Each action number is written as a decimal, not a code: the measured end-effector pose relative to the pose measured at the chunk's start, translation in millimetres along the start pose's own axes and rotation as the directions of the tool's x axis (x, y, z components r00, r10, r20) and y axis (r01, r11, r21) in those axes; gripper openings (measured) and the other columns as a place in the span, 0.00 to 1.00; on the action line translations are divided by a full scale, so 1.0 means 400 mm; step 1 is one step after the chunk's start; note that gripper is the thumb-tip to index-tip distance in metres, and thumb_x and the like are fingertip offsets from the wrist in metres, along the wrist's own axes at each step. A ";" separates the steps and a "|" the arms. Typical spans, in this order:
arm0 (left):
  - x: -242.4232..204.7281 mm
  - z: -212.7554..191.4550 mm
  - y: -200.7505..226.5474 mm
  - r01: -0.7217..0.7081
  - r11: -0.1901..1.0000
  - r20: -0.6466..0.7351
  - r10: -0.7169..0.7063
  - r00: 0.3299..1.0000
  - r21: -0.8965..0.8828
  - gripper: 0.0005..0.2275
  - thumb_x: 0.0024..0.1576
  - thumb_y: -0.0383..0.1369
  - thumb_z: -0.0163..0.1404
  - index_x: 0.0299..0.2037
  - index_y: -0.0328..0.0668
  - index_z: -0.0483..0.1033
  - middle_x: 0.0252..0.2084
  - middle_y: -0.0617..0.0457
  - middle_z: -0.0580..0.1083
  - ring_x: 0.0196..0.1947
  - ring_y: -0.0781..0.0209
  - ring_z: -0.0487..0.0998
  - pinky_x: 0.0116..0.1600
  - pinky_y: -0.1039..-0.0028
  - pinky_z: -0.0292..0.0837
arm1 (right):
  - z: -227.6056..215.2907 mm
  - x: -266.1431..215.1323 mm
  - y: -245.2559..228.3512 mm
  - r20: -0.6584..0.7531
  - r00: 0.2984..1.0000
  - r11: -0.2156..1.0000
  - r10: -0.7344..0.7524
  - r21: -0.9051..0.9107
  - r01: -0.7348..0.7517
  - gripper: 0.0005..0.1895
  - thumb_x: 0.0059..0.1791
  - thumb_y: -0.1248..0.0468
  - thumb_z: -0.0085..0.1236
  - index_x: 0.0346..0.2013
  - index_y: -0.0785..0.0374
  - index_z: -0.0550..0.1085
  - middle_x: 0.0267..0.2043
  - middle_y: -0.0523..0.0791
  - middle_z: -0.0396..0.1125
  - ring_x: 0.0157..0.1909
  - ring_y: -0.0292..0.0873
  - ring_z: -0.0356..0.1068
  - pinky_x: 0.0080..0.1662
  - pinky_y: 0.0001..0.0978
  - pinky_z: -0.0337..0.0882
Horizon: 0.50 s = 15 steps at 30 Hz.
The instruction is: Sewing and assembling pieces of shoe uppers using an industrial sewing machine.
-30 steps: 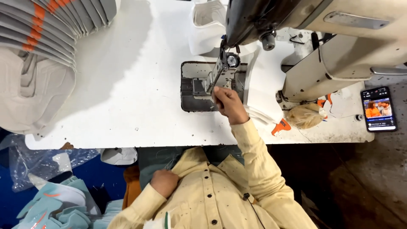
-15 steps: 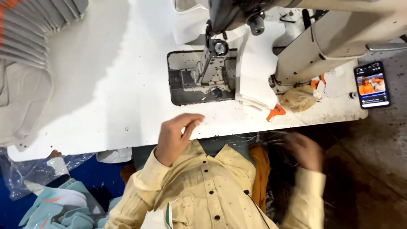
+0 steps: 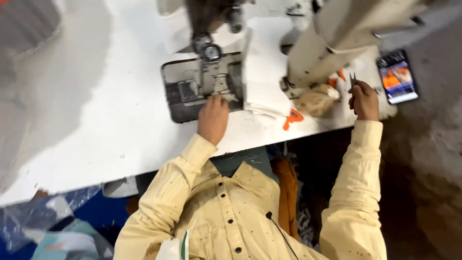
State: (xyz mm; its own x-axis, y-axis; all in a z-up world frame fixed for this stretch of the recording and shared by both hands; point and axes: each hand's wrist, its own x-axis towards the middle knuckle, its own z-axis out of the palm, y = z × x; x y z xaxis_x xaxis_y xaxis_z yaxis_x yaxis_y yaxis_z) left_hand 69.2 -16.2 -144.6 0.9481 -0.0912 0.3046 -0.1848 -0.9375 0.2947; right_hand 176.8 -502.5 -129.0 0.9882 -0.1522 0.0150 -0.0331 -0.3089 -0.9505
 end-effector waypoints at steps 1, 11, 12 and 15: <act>-0.010 -0.009 -0.011 -0.030 0.999 -0.046 0.032 0.998 0.035 0.11 0.54 0.25 0.55 0.46 0.28 0.77 0.49 0.41 0.73 0.52 0.45 0.75 0.50 0.63 0.77 | 0.024 0.036 0.015 0.027 0.999 0.992 0.045 -0.116 -0.041 0.15 0.60 0.59 0.47 0.53 0.67 0.76 0.31 0.43 0.67 0.23 0.34 0.60 0.25 0.28 0.57; -0.124 -0.253 0.021 0.101 0.708 -0.008 -0.149 0.989 -0.699 0.12 0.62 0.26 0.51 0.54 0.36 0.70 0.34 0.44 0.79 0.29 0.50 0.81 0.32 0.65 0.74 | 0.344 -0.294 -0.286 0.034 0.970 0.953 -0.241 0.197 0.230 0.16 0.60 0.64 0.42 0.58 0.68 0.72 0.48 0.47 0.72 0.40 0.37 0.69 0.42 0.25 0.68; -0.121 -0.267 0.033 0.100 0.707 -0.005 -0.146 0.989 -0.700 0.12 0.62 0.26 0.51 0.54 0.36 0.70 0.34 0.44 0.79 0.29 0.50 0.81 0.32 0.65 0.74 | 0.420 -0.339 -0.334 0.030 0.971 0.954 -0.239 0.196 0.228 0.16 0.60 0.64 0.42 0.58 0.68 0.72 0.48 0.47 0.72 0.40 0.37 0.69 0.42 0.25 0.68; -0.123 -0.299 0.054 0.169 0.554 0.092 -0.164 0.982 -0.815 0.12 0.63 0.27 0.52 0.54 0.35 0.65 0.30 0.45 0.78 0.25 0.53 0.80 0.31 0.68 0.72 | 0.607 -0.438 -0.425 0.650 0.719 0.969 -0.247 0.154 0.194 0.25 0.48 0.72 0.46 0.61 0.68 0.69 0.47 0.48 0.72 0.38 0.35 0.70 0.41 0.28 0.74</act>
State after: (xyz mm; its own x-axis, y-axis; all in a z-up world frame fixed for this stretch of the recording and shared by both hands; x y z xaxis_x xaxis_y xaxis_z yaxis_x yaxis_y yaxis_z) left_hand -12.3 8.2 -45.1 0.9853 0.0332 0.1675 -0.1532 -0.2613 0.9530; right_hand 45.7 -195.3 -45.5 0.8156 0.5769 0.0442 0.1827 -0.1842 -0.9658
